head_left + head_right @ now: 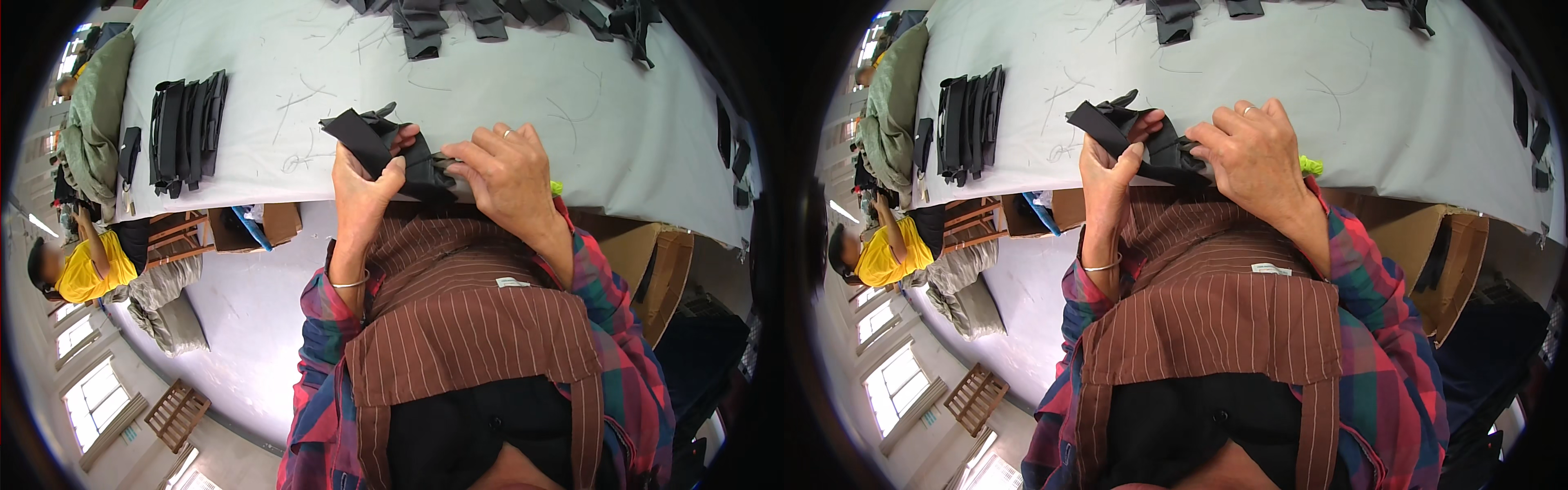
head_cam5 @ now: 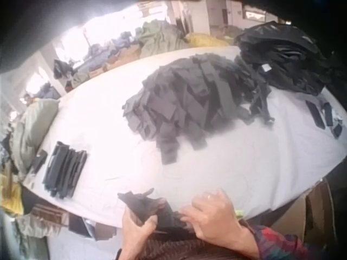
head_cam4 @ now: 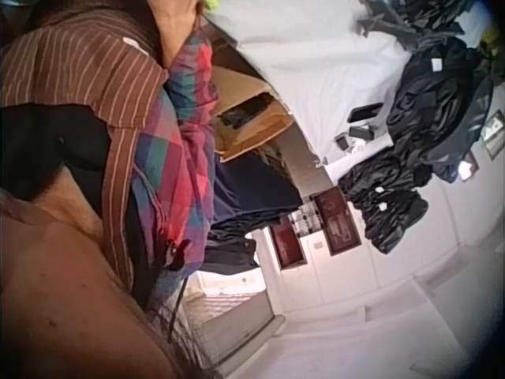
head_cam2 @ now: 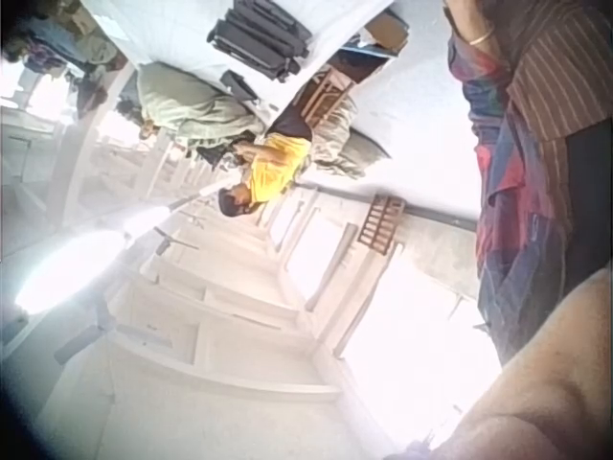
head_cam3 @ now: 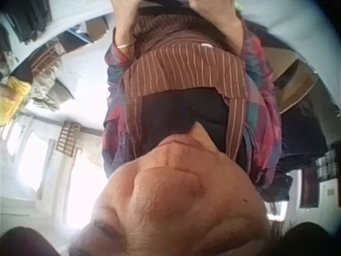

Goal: Trimming and cleaning excess threads or edges from small black fabric pieces using a small tool.

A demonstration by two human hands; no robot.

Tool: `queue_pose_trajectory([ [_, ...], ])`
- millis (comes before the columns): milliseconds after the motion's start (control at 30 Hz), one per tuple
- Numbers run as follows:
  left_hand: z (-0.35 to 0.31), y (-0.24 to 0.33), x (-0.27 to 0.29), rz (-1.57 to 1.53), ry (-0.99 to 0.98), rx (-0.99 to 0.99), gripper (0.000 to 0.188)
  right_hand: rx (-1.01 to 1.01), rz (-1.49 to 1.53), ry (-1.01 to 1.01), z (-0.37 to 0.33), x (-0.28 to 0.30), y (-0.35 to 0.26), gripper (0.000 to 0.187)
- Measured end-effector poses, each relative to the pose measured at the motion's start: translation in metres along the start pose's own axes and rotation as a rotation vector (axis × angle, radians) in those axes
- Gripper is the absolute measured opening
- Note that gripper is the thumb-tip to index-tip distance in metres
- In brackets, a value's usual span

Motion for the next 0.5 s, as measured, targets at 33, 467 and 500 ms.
queue_pose_trajectory([
  [33, 0.000, 0.000, 0.000, 0.003, 0.003, 0.005, 0.043, -0.005, 0.005, 0.003, 0.000, -0.002, 0.001, 0.016],
  [467, -0.001, -0.001, -0.001, -0.009, 0.015, 0.010, 0.045, -0.284, 0.432, -0.056, -0.006, -0.015, 0.003, 0.017],
  [500, 0.000, -0.001, -0.002, -0.007, 0.012, 0.011, 0.045, -0.459, 0.695, -0.027, -0.003, -0.014, 0.002, 0.015],
])
Point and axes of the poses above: each hand's wrist, its own z-axis towards the middle knuckle, its own x-axis out of the back of the hand, y = z × x, the point moved 1 cm from there along z, towards the middle knuckle, and after that the axes turned 10 degrees about -z, right-handed, at the moved point
